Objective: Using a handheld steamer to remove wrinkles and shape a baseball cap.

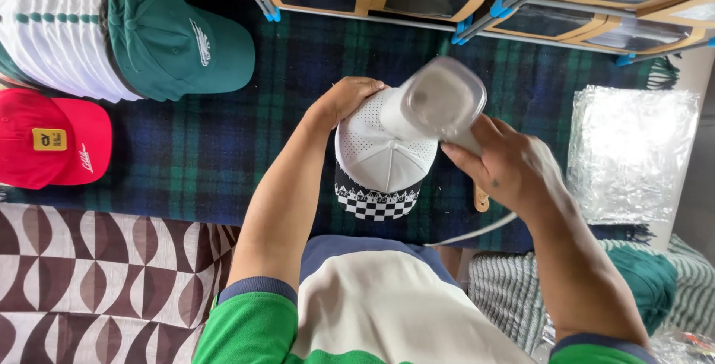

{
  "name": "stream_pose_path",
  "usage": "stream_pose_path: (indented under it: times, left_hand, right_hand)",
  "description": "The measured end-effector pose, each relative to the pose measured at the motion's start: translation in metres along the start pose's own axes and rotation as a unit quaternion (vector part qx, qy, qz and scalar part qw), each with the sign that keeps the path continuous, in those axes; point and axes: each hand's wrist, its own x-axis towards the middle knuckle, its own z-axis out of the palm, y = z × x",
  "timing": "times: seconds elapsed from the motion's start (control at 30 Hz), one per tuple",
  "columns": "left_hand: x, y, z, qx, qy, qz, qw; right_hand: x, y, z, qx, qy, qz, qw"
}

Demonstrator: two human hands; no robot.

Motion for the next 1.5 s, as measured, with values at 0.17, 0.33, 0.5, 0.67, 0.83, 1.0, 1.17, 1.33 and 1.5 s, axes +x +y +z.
stream_pose_path:
  times: [0.17,0.33,0.5,0.67,0.83,1.0,1.17,1.33,1.5]
  left_hand:
    - [0.012,-0.02,-0.004,-0.023,0.005,0.005,1.0]
    - [0.013,-0.029,0.001,-0.085,-0.012,0.07,0.994]
    - [-0.068,-0.006,0.018,0.042,0.248,0.182,0.951]
    - [-0.127,-0.024,0.066,0.21,0.298,0.306,0.879]
    - [-0.105,-0.04,0.072,0.272,0.387,0.431,0.769]
    - [-0.111,-0.037,0.077,0.294,0.393,0.353,0.797]
    - [-0.105,-0.042,0.078,0.293,0.399,0.334,0.802]
    - [-0.103,-0.048,0.08,0.291,0.415,0.326,0.798]
    - [-0.106,-0.05,0.08,0.314,0.411,0.3,0.802]
  right_hand:
    - [0.025,-0.016,-0.007,0.047,-0.029,-0.004,0.998]
    - [0.049,0.0,-0.016,0.064,-0.087,0.014,0.994]
    - [0.084,0.067,0.002,0.305,-0.113,0.179,0.929]
    - [0.054,0.143,0.062,0.468,-0.156,0.243,0.835]
    - [-0.02,0.144,0.107,0.552,-0.113,0.335,0.755]
    - [-0.071,0.095,0.109,0.547,0.084,0.25,0.795]
    - [-0.044,0.051,0.061,0.306,0.132,0.088,0.939]
    - [-0.055,0.059,0.064,0.215,0.16,-0.024,0.963]
    - [-0.05,0.042,0.05,0.157,0.163,-0.075,0.971]
